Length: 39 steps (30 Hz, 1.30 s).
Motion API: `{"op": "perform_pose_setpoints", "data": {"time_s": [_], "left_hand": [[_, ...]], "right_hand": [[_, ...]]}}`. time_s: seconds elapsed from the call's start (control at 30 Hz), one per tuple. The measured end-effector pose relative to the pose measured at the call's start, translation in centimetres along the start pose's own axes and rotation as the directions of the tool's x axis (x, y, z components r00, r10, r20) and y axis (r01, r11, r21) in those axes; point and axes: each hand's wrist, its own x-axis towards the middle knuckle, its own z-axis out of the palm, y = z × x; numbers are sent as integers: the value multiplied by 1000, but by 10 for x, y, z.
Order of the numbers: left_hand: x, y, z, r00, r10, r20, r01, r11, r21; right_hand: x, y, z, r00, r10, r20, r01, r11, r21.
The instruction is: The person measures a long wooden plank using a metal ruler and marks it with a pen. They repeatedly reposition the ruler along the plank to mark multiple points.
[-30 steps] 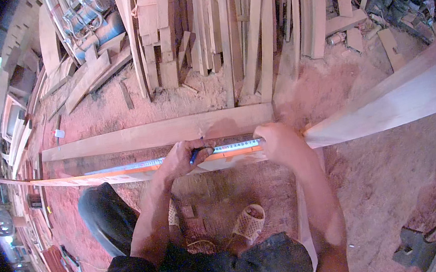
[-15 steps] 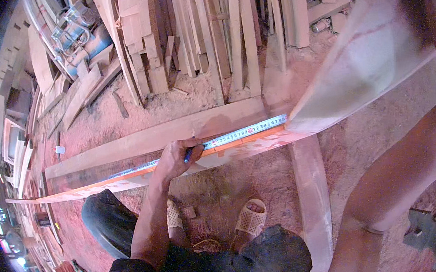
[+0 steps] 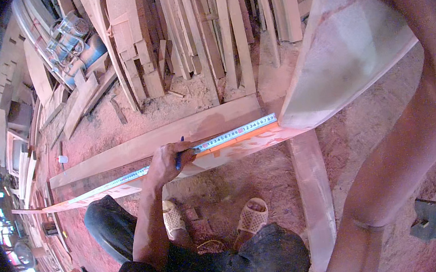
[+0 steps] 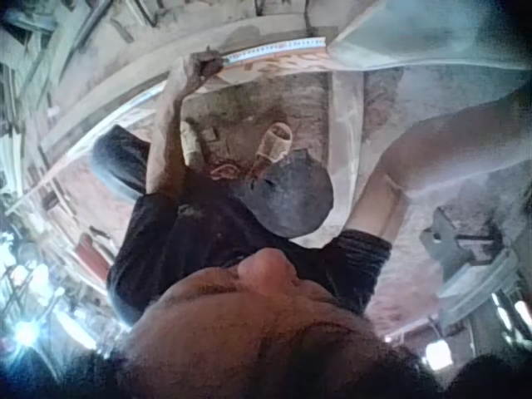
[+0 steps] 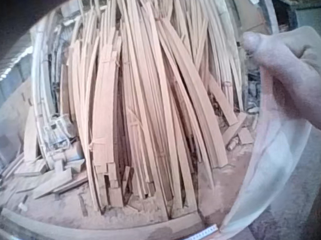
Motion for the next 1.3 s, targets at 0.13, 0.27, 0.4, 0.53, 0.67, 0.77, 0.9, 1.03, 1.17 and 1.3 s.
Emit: {"op": "perform_pose_setpoints", "data": {"time_s": [0.13,0.27,0.4,0.53,0.67,0.77,0.9,1.03,1.17,1.3], "left_hand": [[-2,-2,-5,1000,-9,19,9,1000,-7],[-2,-6,-10,998,-34,51,37,998,-43],[-2,-6,3,1000,-10,7,10,999,53],[-4,-10,6,1000,-21,-13,20,999,-40],[-2,-14,9,996,48,-71,-49,999,-19],[-1,-16,14,998,-57,-12,57,998,-28],[-2,-17,17,998,-22,-53,22,1000,9],[-4,-16,15,999,-5,-54,8,999,52],[-4,-16,16,998,-23,-63,27,998,61],[-4,-16,18,997,-24,-67,27,998,51]], "right_hand": [[-1,2,-2,1000,14,-2,-14,1000,-18],[-3,2,-1,1000,19,5,-19,999,-33],[1,1,-3,1000,30,-4,-31,998,-54],[3,1,-5,999,42,9,-42,996,-75],[3,0,-5,999,53,12,-52,994,-95],[4,-1,-4,998,67,18,-65,992,-105],[7,-5,-3,996,83,22,-79,989,-129],[12,-17,-1,993,113,30,-106,982,-157],[17,-26,-2,985,170,36,-160,969,-190],[8,0,-8,990,129,49,-120,981,-156]]}}
